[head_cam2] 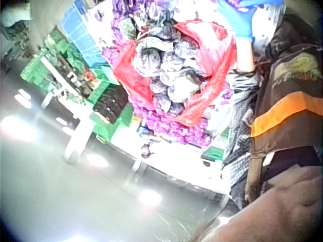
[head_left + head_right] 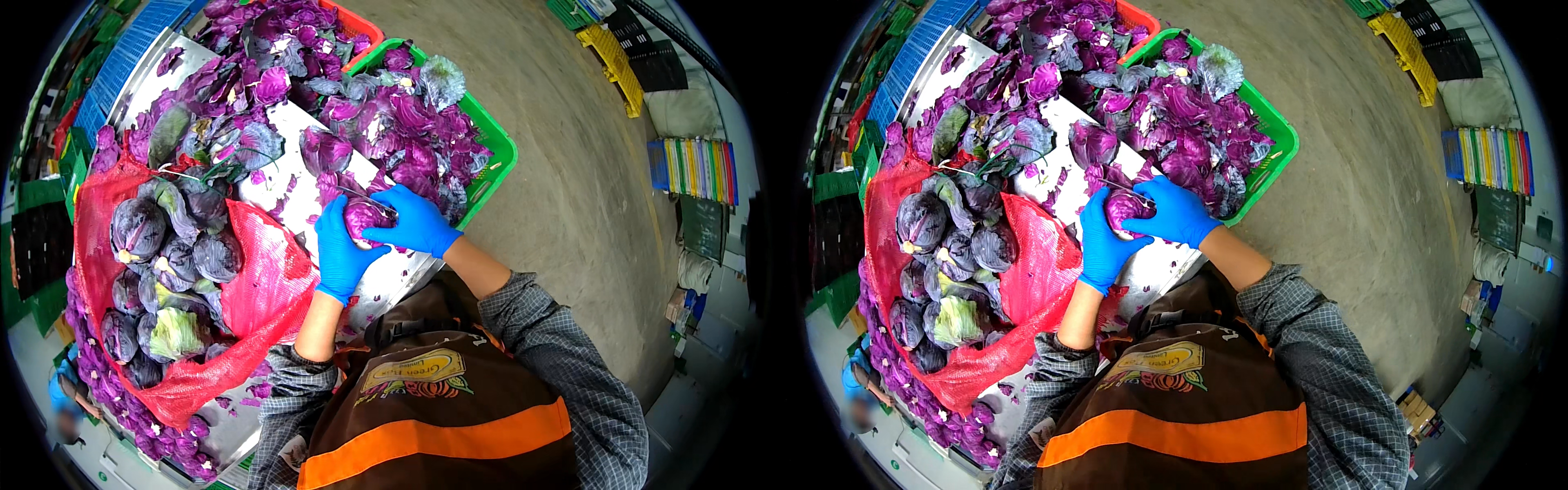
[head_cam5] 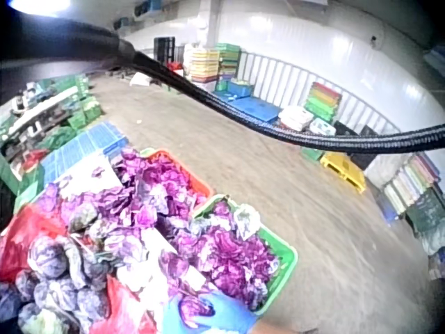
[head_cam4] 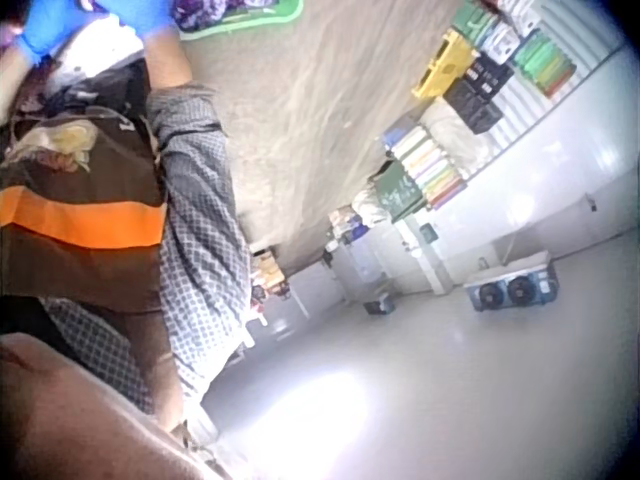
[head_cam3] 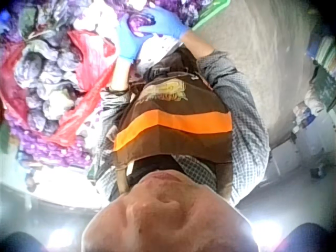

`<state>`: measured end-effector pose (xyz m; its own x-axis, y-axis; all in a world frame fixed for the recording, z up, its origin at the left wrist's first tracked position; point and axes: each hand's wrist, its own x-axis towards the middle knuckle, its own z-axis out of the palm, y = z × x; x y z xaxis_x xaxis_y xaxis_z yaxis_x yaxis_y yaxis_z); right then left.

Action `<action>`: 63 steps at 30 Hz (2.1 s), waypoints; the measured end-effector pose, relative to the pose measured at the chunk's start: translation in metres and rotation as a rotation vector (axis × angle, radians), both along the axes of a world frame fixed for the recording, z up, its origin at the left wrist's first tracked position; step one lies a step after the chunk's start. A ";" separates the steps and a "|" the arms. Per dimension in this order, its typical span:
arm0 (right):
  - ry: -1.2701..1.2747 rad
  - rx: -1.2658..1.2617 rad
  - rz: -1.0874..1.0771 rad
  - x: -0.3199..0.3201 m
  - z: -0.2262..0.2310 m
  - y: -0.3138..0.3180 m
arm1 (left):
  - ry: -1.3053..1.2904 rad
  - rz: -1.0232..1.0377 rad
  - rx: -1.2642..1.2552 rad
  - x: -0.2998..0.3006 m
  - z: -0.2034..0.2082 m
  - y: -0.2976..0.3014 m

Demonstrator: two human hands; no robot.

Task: The person processes red cabbage by cutting out the cores with a knife and pulling off loose outer leaves, then places the cored cabbage into a red mesh bag.

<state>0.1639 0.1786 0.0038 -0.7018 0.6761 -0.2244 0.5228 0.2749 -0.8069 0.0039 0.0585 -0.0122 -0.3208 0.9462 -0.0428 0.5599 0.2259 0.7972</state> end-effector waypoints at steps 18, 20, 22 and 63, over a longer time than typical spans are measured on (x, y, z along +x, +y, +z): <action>-0.114 0.164 0.100 -0.020 -0.021 0.025 | 0.003 0.306 -0.057 0.012 -0.016 -0.007; -0.097 0.084 0.056 -0.020 -0.025 0.024 | -0.036 0.273 -0.029 0.008 -0.018 -0.010; -0.050 -0.117 -0.023 -0.019 -0.035 0.032 | -0.083 0.247 -0.020 0.002 -0.019 -0.011; 0.089 0.155 0.024 0.002 -0.020 -0.008 | 0.062 -0.074 0.130 -0.012 -0.007 -0.028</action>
